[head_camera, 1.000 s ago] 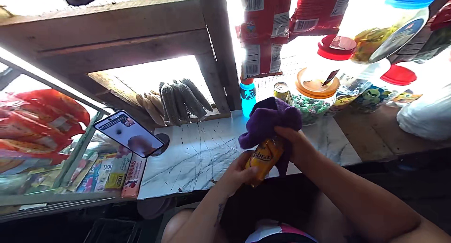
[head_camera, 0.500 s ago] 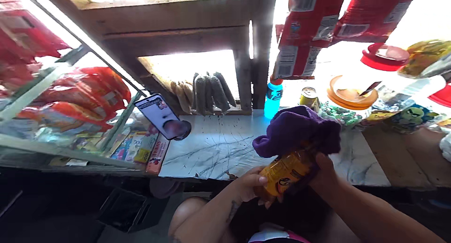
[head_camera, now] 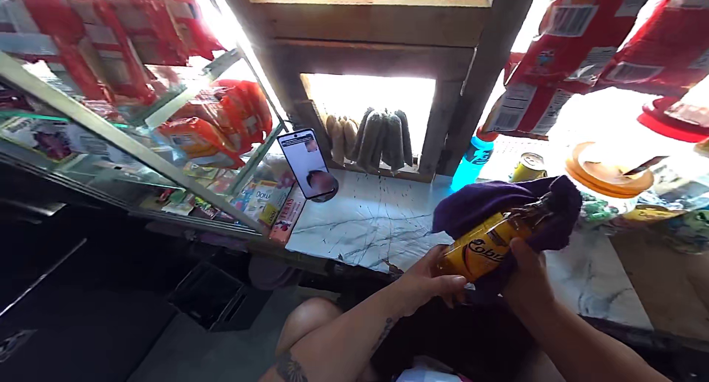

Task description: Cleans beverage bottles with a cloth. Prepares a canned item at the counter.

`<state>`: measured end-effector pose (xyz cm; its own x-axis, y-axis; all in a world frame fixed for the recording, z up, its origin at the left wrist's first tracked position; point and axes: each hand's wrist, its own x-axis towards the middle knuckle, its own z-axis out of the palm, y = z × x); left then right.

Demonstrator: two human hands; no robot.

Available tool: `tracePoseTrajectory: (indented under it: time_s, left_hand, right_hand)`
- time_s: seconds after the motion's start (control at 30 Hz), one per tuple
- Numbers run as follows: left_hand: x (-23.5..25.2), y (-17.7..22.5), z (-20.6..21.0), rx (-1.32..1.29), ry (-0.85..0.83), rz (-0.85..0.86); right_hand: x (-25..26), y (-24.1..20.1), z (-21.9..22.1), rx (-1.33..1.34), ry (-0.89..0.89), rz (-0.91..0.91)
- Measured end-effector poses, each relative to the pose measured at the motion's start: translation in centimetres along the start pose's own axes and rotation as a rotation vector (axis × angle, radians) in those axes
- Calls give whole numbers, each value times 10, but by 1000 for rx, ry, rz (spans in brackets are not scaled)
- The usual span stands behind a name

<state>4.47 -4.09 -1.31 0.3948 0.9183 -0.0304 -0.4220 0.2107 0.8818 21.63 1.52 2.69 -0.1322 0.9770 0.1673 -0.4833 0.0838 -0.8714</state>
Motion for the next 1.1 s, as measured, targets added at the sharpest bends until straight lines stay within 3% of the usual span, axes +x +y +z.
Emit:
tracePoseTrajectory:
  time_s: [0.1, 0.37, 0.43, 0.47, 0.57, 0.73, 0.8, 0.9, 0.93, 1.03, 1.1]
  left_hand:
    - [-4, -2, 1, -2, -3, 37]
    - [-6, -1, -2, -89, -248, 38]
    - [-4, -4, -2, -127, -294, 51]
    - [-1, -6, -3, -150, -313, 60]
    - [4, -8, -4, -161, -318, 55]
    - [9, -4, -1, -135, -264, -16]
    - [10, 3, 5, -74, -201, -44]
    - [17, 6, 12, -10, -2, -22]
    - [21, 3, 11, -8, 31, 18]
    - [30, -1, 4, 12, -7, 100]
    - [32, -5, 2, 6, -48, 139]
  right_hand:
    - [-3, 7, -1, 69, -57, -3]
    - [-20, 20, -22, 139, -484, -72]
    - [-30, 7, -35, -69, -586, 22]
    - [-36, -8, -40, -166, -618, 162]
    - [-39, -37, -30, -241, -570, 453]
    - [-23, -42, -6, -178, -802, 318]
    - [-25, -47, 10, -199, -731, 237]
    - [-15, -25, -34, -315, -593, 117]
    - [-15, -20, -43, -318, -454, 151]
    - [0, 3, -46, -179, -214, 59]
    - [9, 9, -40, -94, -224, -13]
